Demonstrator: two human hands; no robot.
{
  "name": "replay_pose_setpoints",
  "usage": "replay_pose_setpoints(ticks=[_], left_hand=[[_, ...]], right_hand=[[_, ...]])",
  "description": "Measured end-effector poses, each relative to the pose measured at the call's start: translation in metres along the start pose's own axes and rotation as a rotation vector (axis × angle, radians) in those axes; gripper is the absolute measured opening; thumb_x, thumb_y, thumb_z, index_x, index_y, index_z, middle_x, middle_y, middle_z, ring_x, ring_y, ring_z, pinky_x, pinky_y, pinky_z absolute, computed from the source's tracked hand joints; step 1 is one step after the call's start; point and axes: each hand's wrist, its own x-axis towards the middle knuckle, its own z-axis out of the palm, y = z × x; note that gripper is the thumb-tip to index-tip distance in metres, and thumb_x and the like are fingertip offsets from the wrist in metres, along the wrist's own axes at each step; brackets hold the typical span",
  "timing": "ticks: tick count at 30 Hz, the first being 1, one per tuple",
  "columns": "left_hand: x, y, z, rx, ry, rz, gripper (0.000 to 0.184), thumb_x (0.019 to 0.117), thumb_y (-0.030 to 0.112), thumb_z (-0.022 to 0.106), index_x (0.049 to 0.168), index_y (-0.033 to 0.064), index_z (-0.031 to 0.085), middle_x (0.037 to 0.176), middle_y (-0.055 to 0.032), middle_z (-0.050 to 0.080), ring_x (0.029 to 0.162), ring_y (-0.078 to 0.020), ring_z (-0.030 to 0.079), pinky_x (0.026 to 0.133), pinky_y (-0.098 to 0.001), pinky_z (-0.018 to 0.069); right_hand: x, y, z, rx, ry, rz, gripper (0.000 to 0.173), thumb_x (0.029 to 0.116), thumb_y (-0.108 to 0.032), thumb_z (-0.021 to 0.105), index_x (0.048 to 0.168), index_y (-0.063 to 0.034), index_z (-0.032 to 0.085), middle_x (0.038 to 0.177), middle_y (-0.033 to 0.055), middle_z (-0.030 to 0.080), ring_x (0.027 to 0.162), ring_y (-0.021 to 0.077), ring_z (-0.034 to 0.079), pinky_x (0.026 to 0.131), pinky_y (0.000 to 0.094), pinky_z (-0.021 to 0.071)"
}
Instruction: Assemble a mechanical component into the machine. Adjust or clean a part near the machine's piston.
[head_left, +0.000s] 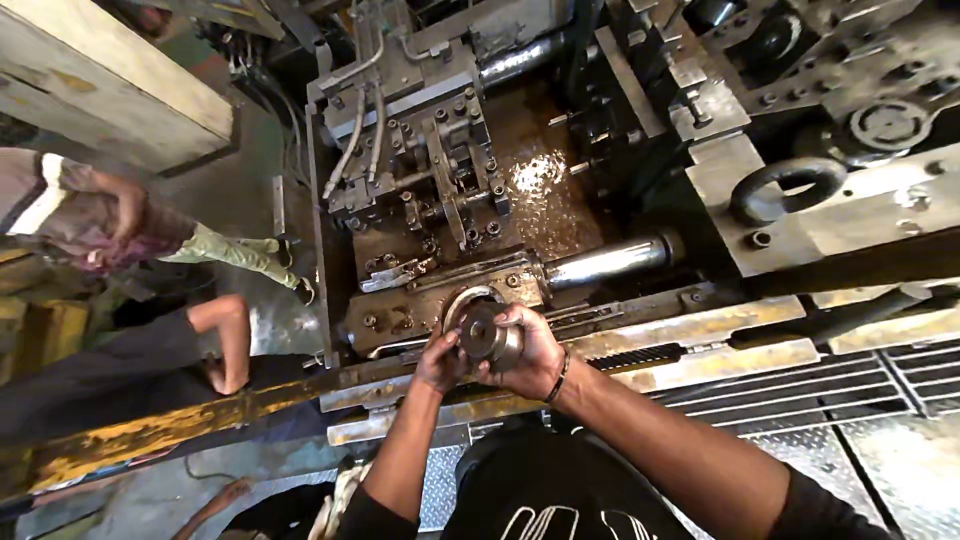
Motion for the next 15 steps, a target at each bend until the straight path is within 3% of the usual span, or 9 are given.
replay_pose_setpoints(ticks=[5, 9, 12, 15], left_hand=[[0.001, 0.001, -0.003, 0.068, 0.013, -0.012, 0.058, 0.0697, 0.050, 0.090, 0.116, 0.0230, 0.067, 0.081, 0.0006, 0.073, 0.067, -0.0093, 0.070, 0.065, -0.0302, 0.0619], [0.002, 0.007, 0.006, 0.101, -0.030, -0.043, 0.056, 0.0715, 0.051, 0.090, 0.115, 0.0244, 0.068, 0.074, 0.0027, 0.071, 0.057, -0.0057, 0.067, 0.056, -0.0246, 0.0596], [0.006, 0.011, 0.007, 0.134, -0.176, -0.019, 0.062, 0.0797, 0.049, 0.085, 0.131, 0.0213, 0.063, 0.098, -0.0027, 0.075, 0.074, -0.0098, 0.071, 0.068, -0.0288, 0.0624], [0.008, 0.010, 0.001, 0.192, -0.201, 0.000, 0.069, 0.0815, 0.050, 0.083, 0.139, 0.0201, 0.058, 0.114, -0.0061, 0.073, 0.091, -0.0149, 0.072, 0.078, -0.0338, 0.0625]], right_hand=[[0.003, 0.006, -0.015, 0.033, -0.170, -0.022, 0.051, 0.0709, -0.043, 0.080, 0.110, -0.0125, 0.066, 0.096, 0.0165, 0.068, 0.076, 0.0267, 0.070, 0.065, 0.0405, 0.0602], [0.003, 0.006, -0.023, -0.079, -0.263, -0.032, 0.049, 0.0735, -0.037, 0.078, 0.116, -0.0172, 0.065, 0.104, 0.0164, 0.068, 0.085, 0.0290, 0.071, 0.063, 0.0419, 0.0596], [0.000, 0.002, -0.029, -0.187, -0.214, -0.008, 0.051, 0.0730, -0.033, 0.076, 0.120, -0.0175, 0.063, 0.106, 0.0159, 0.069, 0.089, 0.0298, 0.071, 0.063, 0.0431, 0.0596], [-0.001, -0.001, -0.032, -0.347, -0.130, 0.017, 0.041, 0.0749, -0.029, 0.070, 0.113, -0.0151, 0.065, 0.101, 0.0144, 0.071, 0.084, 0.0278, 0.071, 0.060, 0.0424, 0.0593]])
